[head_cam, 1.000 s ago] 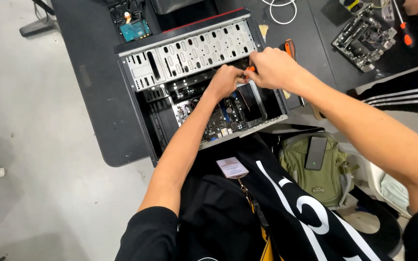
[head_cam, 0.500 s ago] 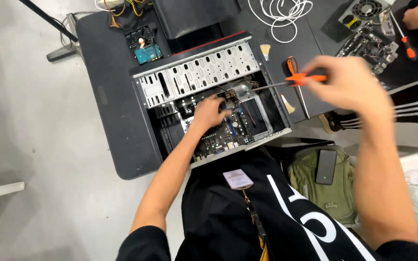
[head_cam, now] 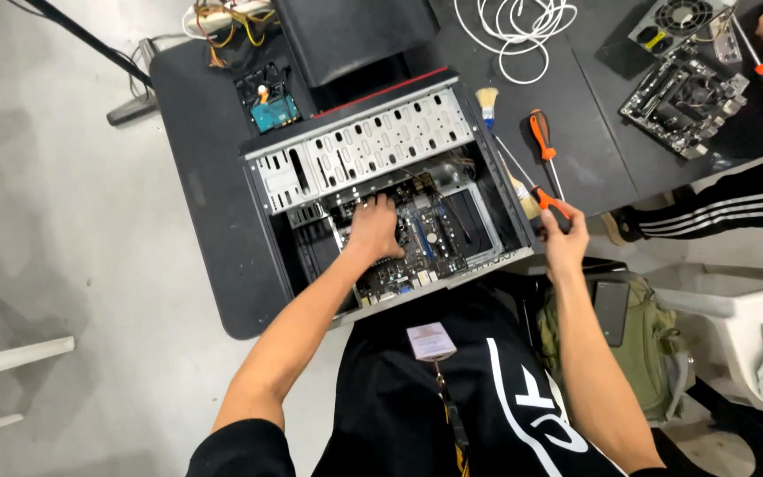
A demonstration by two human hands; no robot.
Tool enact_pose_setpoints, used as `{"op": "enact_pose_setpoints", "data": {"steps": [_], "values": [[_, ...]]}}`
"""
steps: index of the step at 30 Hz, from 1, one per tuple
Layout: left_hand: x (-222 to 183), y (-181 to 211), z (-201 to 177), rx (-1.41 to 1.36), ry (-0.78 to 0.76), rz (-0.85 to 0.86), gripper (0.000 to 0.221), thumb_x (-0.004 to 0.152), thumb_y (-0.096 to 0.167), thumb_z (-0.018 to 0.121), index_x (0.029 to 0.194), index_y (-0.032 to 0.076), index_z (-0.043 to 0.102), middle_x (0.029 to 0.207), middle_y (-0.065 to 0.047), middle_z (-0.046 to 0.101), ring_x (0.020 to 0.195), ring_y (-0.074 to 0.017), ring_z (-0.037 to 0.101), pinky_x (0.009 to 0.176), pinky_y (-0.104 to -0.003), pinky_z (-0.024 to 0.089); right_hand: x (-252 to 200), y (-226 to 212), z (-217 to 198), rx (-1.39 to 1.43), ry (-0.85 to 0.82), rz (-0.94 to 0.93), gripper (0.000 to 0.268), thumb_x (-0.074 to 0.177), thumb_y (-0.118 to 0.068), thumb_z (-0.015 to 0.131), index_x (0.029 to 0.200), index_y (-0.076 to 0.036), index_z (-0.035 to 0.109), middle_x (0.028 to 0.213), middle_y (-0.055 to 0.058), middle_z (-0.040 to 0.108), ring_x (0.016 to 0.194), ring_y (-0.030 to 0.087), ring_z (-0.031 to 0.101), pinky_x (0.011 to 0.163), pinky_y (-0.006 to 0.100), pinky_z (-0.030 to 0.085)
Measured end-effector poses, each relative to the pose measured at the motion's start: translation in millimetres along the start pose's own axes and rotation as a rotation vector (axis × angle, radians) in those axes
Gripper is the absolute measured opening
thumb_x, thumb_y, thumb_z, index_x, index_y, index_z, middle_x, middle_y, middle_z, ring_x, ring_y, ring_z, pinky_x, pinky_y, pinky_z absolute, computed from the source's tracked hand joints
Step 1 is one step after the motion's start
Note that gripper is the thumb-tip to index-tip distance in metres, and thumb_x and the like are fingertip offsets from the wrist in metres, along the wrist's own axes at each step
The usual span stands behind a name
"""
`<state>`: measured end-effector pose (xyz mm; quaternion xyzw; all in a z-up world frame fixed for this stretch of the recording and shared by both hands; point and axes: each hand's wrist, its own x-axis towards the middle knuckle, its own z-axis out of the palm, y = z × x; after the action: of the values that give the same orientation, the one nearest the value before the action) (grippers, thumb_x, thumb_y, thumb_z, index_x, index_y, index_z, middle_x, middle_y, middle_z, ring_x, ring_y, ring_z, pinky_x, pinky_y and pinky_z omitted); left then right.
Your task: Installing and securing a motherboard inside a computer case using a screwdriver and cleaning components with a brush.
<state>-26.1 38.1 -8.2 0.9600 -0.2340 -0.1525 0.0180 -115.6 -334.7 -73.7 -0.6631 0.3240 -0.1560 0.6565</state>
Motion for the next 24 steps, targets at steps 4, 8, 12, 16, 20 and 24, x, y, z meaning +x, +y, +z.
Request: {"op": "enact_pose_setpoints", "data": {"steps": [4,8,12,16,20,24], "values": [[-10.0,4.3,3.2,0.013,-0.035,0.010,0.111,0.050,0.058,0.093,0.136,-0.002,0.056,0.131,-0.019,0.060,0.121,-0.0371,0.062,0.101,-0.049,0.048,6.2,19.8,11.7,-0.349,0.101,-0.123,0.045,0.081,-0.024,0.093,0.121,-0.028,0.073,0.108,0.001,0.066,0.098,0.017,0.066,0.083,0.029,0.051],[-3.3,-3.0,-10.5,-0.123,-0.114,-0.029,0.120,0.047,0.058,0.092,0.145,0.000,0.052,0.140,-0.021,0.057,0.129,-0.0402,0.058,0.108,-0.054,0.043,5.0,15.2,14.8,-0.646,0.075,-0.319,0.044,0.077,-0.025,0.088,0.117,-0.026,0.068,0.108,-0.001,0.068,0.104,0.026,0.062,0.092,0.042,0.047],[-8.5,10.0,-23.6,-0.184,-0.128,-0.106,0.114,0.056,0.049,0.095,0.147,-0.002,0.049,0.146,-0.025,0.053,0.135,-0.0430,0.053,0.114,-0.055,0.036,9.8,-9.3,14.0,-0.625,0.084,-0.325,0.041,0.086,-0.018,0.086,0.122,-0.023,0.067,0.111,0.000,0.067,0.107,0.028,0.060,0.094,0.042,0.045],[-14.4,7.5,-20.5,-0.212,-0.148,-0.115,0.116,0.053,0.046,0.096,0.149,0.000,0.049,0.149,-0.024,0.053,0.136,-0.0431,0.053,0.117,-0.059,0.031,27.8,2.7,5.3,-0.895,0.008,-0.282,0.040,0.090,-0.030,0.082,0.126,-0.031,0.064,0.120,-0.011,0.066,0.113,0.024,0.052,0.093,0.046,0.036],[-10.6,5.1,-14.1,-0.200,-0.137,-0.088,0.113,0.055,0.045,0.097,0.147,-0.001,0.050,0.147,-0.025,0.053,0.134,-0.0429,0.054,0.116,-0.059,0.030,28.3,-17.7,14.5,-0.963,0.036,-0.349,0.035,0.090,-0.024,0.080,0.122,-0.023,0.068,0.117,-0.004,0.065,0.114,0.025,0.050,0.099,0.050,0.031],[-9.4,20.8,-35.6,-0.250,-0.148,-0.110,0.117,0.052,0.058,0.095,0.143,-0.001,0.051,0.142,-0.024,0.055,0.132,-0.0427,0.054,0.111,-0.058,0.033,43.7,-22.1,35.2,-0.814,-0.039,-0.494,0.033,0.087,-0.019,0.081,0.118,-0.019,0.070,0.112,0.004,0.066,0.107,0.032,0.058,0.094,0.048,0.045]]}}
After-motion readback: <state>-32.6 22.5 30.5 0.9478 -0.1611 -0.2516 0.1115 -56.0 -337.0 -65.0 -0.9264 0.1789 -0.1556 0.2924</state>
